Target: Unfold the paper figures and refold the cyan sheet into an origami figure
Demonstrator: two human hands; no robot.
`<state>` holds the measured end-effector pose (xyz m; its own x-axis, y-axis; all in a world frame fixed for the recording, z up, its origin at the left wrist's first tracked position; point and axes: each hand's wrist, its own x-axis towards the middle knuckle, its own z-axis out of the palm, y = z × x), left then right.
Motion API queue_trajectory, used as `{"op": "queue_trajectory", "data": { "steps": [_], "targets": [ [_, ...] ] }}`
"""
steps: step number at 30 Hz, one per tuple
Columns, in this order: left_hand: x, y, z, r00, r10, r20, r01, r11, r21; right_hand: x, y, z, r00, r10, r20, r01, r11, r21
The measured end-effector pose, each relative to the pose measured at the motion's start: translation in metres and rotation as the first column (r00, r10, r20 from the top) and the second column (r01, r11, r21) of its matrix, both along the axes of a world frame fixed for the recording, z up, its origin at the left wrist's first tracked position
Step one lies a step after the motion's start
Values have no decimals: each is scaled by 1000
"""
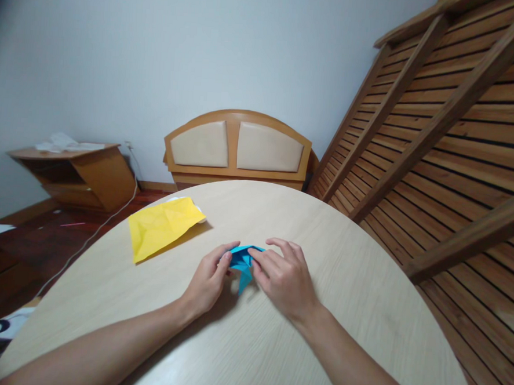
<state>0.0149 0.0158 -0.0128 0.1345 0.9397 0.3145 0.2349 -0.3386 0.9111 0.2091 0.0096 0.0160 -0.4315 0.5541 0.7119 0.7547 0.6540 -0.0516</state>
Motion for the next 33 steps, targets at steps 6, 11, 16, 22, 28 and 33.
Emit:
{"op": "queue_trajectory", "data": {
  "steps": [6, 11, 16, 22, 28, 33],
  "targets": [
    [0, -2, 4, 992, -16, -128, 21, 999, 38, 0, 0, 2, 999, 36, 41, -35, 999, -28],
    [1, -2, 7, 989, -54, -134, 50, 998, -30, -1, 1, 2, 996, 83, 33, -83, 997, -4],
    [0, 2, 4, 996, -55, -66, 44, 988, -147, -2, 3, -3, 980, 189, -68, -189, 982, 1],
    [0, -4, 5, 990, -131, -44, 128, 990, -56, 1, 3, -13, 926, -19, -378, -38, 989, -144],
    [3, -8, 7, 979, -203, -29, 201, 976, -81, 0, 2, -13, 947, -46, -318, 31, 998, -50],
    [5, -17, 5, 989, -141, 37, 143, 986, -88, -3, -2, -6, 980, 12, -201, 13, 993, 121]
  ]
}}
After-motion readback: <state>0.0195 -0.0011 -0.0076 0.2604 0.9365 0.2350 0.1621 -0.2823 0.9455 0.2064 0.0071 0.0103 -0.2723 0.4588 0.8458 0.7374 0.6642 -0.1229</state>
